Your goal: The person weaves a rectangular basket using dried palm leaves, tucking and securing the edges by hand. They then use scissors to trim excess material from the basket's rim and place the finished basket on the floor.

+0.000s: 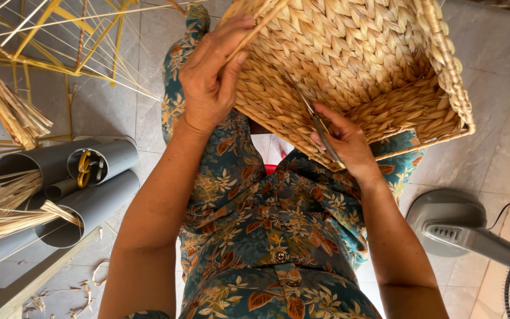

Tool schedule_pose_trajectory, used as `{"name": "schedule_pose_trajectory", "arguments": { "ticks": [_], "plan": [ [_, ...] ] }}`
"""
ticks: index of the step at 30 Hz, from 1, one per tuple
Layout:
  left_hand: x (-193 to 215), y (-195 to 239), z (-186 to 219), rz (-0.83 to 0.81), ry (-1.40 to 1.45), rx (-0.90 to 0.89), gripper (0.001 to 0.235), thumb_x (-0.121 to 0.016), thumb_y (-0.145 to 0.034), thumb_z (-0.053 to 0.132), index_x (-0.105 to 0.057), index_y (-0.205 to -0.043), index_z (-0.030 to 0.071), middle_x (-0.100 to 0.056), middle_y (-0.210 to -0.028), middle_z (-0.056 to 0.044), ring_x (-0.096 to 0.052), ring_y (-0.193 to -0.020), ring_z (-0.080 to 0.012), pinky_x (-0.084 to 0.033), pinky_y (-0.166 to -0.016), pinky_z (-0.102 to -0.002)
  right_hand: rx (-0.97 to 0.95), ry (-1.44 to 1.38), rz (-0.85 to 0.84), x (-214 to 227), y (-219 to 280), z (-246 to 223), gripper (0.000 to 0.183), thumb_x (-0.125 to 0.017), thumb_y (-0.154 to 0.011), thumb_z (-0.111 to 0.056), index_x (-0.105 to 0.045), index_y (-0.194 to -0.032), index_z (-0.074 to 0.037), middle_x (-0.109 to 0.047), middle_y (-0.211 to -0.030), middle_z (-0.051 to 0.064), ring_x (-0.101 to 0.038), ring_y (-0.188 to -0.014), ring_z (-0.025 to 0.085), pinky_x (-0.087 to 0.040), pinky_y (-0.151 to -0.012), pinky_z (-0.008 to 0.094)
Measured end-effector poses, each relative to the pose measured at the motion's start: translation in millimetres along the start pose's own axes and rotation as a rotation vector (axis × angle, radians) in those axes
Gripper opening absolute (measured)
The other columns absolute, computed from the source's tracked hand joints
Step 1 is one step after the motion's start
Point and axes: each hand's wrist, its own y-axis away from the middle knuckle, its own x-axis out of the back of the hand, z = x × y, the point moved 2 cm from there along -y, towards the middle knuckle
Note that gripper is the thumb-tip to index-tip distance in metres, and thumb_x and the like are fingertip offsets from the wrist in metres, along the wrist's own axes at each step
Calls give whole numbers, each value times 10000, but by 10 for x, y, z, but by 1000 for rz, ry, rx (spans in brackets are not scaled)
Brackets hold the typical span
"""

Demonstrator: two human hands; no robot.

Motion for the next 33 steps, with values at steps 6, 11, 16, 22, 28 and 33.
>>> {"name": "schedule_pose_trajectory", "arguments": {
  "ticks": [6,11,16,22,28,33],
  "plan": [
    [96,70,15,-69,-148,-48,180,-705,-1060,-15,-612,-1212,12,-664,-1354,-166,-691,-1247,-288,-582,-1068,-357,-14,14,10,-103,-27,186,627,-797,-925,-171,-581,-1513,-150,-621,-836,-30,-520,-708,59,-411,-611,226],
    [171,145,10,-110,-213,-96,158,-698,-1076,-6,-579,-1179,10,-661,-1347,-163,-687,-1251,-303,-582,-1074,-369,230,-8,8,-214,-50,244,646,-811,-885,-128,-558,-1479,-113,-678,-1338,71,-623,-1156,124,-490,-1007,275],
    [197,273,-38,-74,-241,-50,155,-686,-1070,-5,-563,-1161,15,-667,-1337,-175,-691,-1212,-303,-573,-1052,-369,223,47,-11,-233,-95,204,638,-819,-870,-116,-574,-1458,-143,-659,-1415,72,-611,-1238,126,-470,-1077,278],
    [219,422,-102,-51,-284,-2,137,-665,-1085,-7,-556,-1162,27,-673,-1332,-174,-695,-1204,-296,-576,-1037,-367,191,131,-39,-208,-54,165,602,-736,-899,-50,-586,-1467,-185,-704,-1375,52,-674,-1121,101,-530,-1005,260],
    [210,513,-54,-24,-311,32,123,-649,-1096,-8,-559,-1173,28,-671,-1333,-172,-699,-1186,-288,-569,-1020,-360,187,43,-37,-263,-88,184,602,-762,-895,-29,-591,-1450,-188,-695,-1365,65,-666,-1114,110,-529,-996,262],
    [215,509,116,-8,-334,86,139,-645,-1096,-9,-559,-1193,41,-665,-1352,-176,-672,-1224,-295,-532,-1074,-378,324,129,-58,-231,-77,142,614,-754,-886,-11,-584,-1453,-174,-654,-1429,86,-630,-1249,131,-477,-1076,280]
  ]
}}
